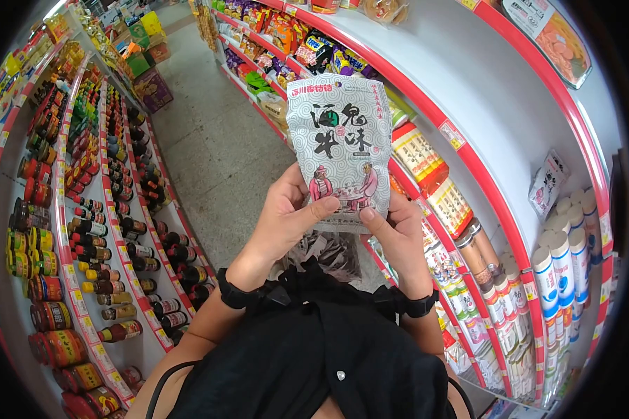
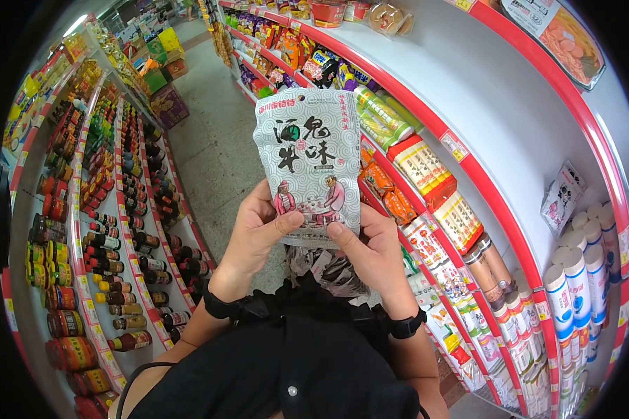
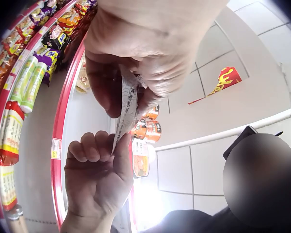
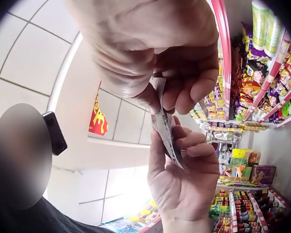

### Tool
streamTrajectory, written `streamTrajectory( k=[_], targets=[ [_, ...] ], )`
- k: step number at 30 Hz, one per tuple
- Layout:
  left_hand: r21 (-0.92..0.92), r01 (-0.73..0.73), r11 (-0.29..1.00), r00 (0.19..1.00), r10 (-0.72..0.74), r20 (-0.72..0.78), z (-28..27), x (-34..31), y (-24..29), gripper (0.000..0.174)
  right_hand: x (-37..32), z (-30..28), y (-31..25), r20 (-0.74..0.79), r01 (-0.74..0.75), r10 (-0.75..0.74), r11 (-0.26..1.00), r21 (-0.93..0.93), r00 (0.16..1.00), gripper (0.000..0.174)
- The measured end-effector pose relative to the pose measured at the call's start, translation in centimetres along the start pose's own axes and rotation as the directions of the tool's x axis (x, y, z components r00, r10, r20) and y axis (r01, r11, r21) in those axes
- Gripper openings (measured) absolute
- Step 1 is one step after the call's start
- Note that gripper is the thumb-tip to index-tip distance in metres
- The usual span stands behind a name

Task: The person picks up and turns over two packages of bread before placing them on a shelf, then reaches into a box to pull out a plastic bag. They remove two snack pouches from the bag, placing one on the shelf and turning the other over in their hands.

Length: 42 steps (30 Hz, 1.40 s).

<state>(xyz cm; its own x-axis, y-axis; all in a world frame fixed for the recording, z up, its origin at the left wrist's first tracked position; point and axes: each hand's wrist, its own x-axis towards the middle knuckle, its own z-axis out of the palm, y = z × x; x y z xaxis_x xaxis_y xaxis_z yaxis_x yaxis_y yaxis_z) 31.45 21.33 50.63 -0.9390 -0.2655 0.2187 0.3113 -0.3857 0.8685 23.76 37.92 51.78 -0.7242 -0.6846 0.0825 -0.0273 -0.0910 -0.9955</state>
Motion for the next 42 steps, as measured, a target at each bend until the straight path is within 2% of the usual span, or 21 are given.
streamTrajectory(
  k=[3, 5, 6, 9, 11, 12, 14, 16, 19, 22, 24, 27, 31, 33, 36, 40, 42],
  targets=[
    [0.017, -0.02, 1.0, 1.0, 0.02, 0.016, -0.2, -0.1, 0.1, 0.046, 0.0, 0.2, 0.1, 0.0, 0.024, -0.024, 1.0, 0.016, 1.0, 0.025],
    [-0.103, 0.022, 0.994, 1.0, -0.021, 0.013, -0.4, -0.2, 0.1, 0.043, 0.1, 0.2, 0.0, 0.002, 0.005, -0.005, 1.0, 0.014, 1.0, 0.024],
    [-0.103, 0.02, 0.995, 1.0, -0.019, 0.011, -0.5, -0.2, 0.0, 0.043, 0.1, 0.3, 0.1, 0.005, 0.006, -0.006, 1.0, 0.013, 1.0, 0.024],
    [-0.034, -0.053, 0.998, 0.999, 0.053, -0.006, -0.5, -0.3, -0.3, 0.039, 0.5, 0.5, 0.2, 0.006, 0.067, -0.067, 0.997, 0.034, 0.998, 0.024],
    [0.088, 0.006, 0.996, 0.997, -0.013, 0.078, -0.8, -0.5, -0.4, 0.037, 0.8, 0.6, -0.1, -0.075, 0.139, -0.134, 0.989, 0.059, 0.988, 0.024],
    [0.085, 0.007, 0.996, 0.997, -0.014, 0.08, -0.6, -0.6, -0.5, 0.037, 0.9, 0.6, -0.3, -0.077, 0.138, -0.133, 0.989, 0.057, 0.988, 0.024],
    [0.126, 0.015, 0.992, 0.996, -0.026, 0.088, 0.0, -0.8, -0.8, 0.036, 1.1, 0.5, -0.6, -0.073, 0.117, -0.105, 0.975, 0.189, 0.992, 0.025],
    [0.087, 0.047, 0.995, 0.995, -0.054, 0.081, 0.0, -0.6, -0.7, 0.037, 1.3, 0.5, -0.3, -0.061, 0.141, -0.131, 0.97, 0.2, 0.989, 0.025],
    [0.13, 0.001, 0.992, 0.995, -0.013, 0.094, -0.1, -0.7, -0.7, 0.04, 1.3, 0.7, -0.2, -0.074, 0.141, -0.128, 0.968, 0.209, 0.989, 0.024],
    [0.1, 0.053, 0.994, 0.996, -0.06, 0.071, -0.2, -0.9, -0.5, 0.04, 1.4, 0.9, -0.3, -0.073, 0.117, -0.104, 0.972, 0.202, 0.992, 0.023],
    [0.152, 0.082, 0.985, 0.991, -0.096, 0.091, -0.3, -0.9, -0.4, 0.038, 1.5, 1.0, -0.5, -0.183, 0.136, -0.09, 0.958, 0.254, 0.979, 0.021],
    [0.182, 0.078, 0.98, 0.983, -0.106, 0.151, -0.2, -0.9, -1.0, 0.038, 1.7, 0.3, -0.3, -0.229, 0.154, -0.078, 0.929, 0.335, 0.97, 0.021],
    [0.186, 0.086, 0.979, 0.985, -0.112, 0.133, 0.4, -0.7, -0.8, 0.037, 1.8, 0.4, -0.3, -0.243, 0.202, -0.126, 0.925, 0.321, 0.962, 0.022],
    [-0.025, -0.025, 0.999, 1.0, 0.025, -0.009, 1.1, -0.4, -0.9, 0.033, 1.7, 0.6, -0.5, -0.206, 0.183, -0.129, 0.946, 0.268, 0.97, 0.022],
    [0.034, -0.001, 0.999, 1.0, 0.0, 0.017, -0.3, 0.1, -1.0, 0.028, 1.6, 0.5, 0.5, -0.176, 0.186, -0.143, 0.949, 0.256, 0.974, 0.022],
    [0.17, -0.012, 0.985, 1.0, 0.007, 0.03, -0.4, 0.1, -0.9, 0.025, 1.9, 1.2, 0.3, -0.272, 0.242, -0.17, 0.936, 0.257, 0.947, 0.023],
    [0.17, -0.028, 0.985, 0.999, 0.023, 0.026, -0.7, 0.1, -0.8, 0.023, 1.8, 1.1, 0.2, -0.26, 0.233, -0.163, 0.934, 0.27, 0.952, 0.022]
  ],
)
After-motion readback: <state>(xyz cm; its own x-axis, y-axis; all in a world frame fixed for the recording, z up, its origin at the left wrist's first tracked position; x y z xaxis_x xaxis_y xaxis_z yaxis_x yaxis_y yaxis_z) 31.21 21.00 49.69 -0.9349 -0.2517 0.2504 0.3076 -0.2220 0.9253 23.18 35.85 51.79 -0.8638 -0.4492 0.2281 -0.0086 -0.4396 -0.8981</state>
